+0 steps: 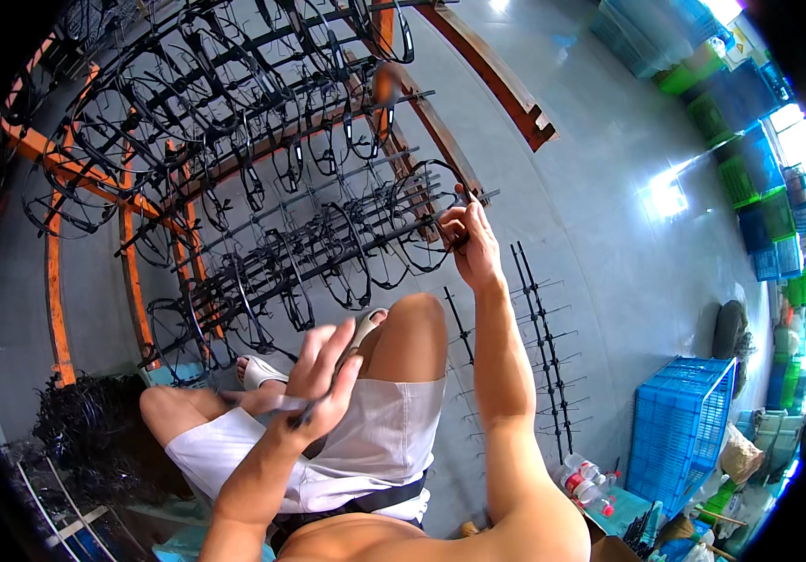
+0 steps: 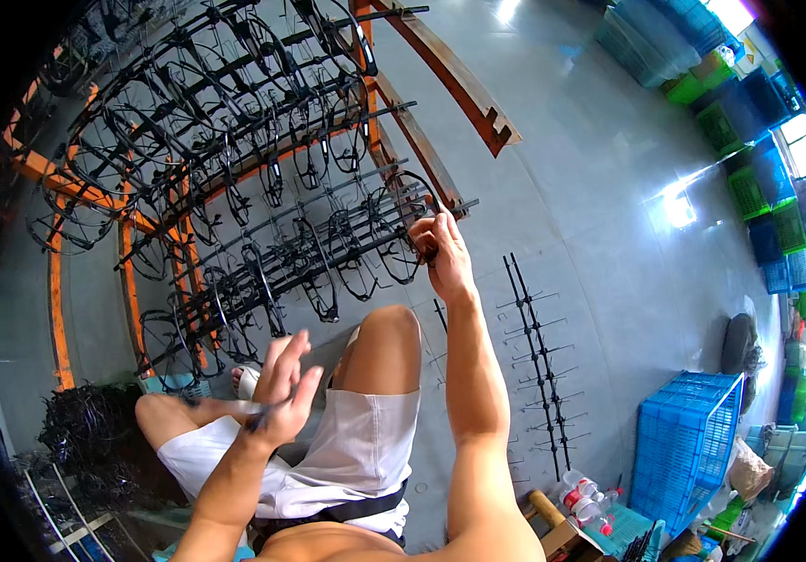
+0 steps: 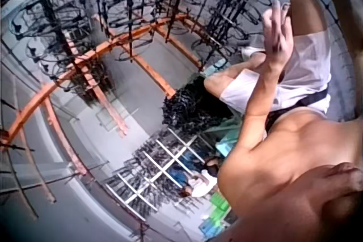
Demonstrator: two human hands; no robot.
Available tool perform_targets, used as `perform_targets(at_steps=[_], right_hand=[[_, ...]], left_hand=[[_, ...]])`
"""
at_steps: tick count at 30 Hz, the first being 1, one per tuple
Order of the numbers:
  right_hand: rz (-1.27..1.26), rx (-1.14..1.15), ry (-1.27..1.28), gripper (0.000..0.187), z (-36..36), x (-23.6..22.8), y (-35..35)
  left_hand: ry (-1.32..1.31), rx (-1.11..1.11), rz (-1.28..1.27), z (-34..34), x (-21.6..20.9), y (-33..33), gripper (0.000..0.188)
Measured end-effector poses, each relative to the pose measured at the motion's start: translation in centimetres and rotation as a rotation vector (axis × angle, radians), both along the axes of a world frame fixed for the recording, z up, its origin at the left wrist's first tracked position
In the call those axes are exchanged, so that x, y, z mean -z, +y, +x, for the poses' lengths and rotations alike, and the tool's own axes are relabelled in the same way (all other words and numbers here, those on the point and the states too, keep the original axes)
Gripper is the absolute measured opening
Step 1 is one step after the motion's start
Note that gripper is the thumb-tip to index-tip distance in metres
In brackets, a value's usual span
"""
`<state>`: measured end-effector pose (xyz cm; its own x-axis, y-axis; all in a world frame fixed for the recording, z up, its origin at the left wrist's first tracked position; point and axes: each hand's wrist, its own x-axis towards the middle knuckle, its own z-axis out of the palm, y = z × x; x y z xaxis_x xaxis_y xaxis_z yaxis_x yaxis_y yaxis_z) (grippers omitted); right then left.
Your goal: The person sits on a low stool and repeatedly picks up black cables from a green basket, untangles them, and hangs them on a metal rack. The person handles the cables one at a time and places them on the rack in front of them.
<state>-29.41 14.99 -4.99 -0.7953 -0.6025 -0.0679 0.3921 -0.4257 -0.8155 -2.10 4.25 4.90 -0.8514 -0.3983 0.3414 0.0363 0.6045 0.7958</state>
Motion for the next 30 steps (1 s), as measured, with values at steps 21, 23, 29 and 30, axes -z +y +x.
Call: perform_targets(at_steps=[21,23,29,30], right_hand=[[-0.174,0.019,-0.044,0.041,2.4,2.8,3.8],[-0.163,0.069,-0.064,0.039,2.6,2.8,3.3],[-0.149,0.086,-0.108,0.034,2.3,2.7,3.6],[-0.139,0.085,-0.112,0.034,2.4,2.5,3.6]], left_hand=[[-0.239,-0.388,-0.054,-7.2,4.3,0.5,0.019],[-0.259,-0.382,-0.071,-7.2,4.0,0.3,0.020],[-0.196,-0.349,-0.109,-6.8,5.0,0.1,0.020],[-0.203,-0.348,-0.095,-6.8,5.0,0.1,0.020]])
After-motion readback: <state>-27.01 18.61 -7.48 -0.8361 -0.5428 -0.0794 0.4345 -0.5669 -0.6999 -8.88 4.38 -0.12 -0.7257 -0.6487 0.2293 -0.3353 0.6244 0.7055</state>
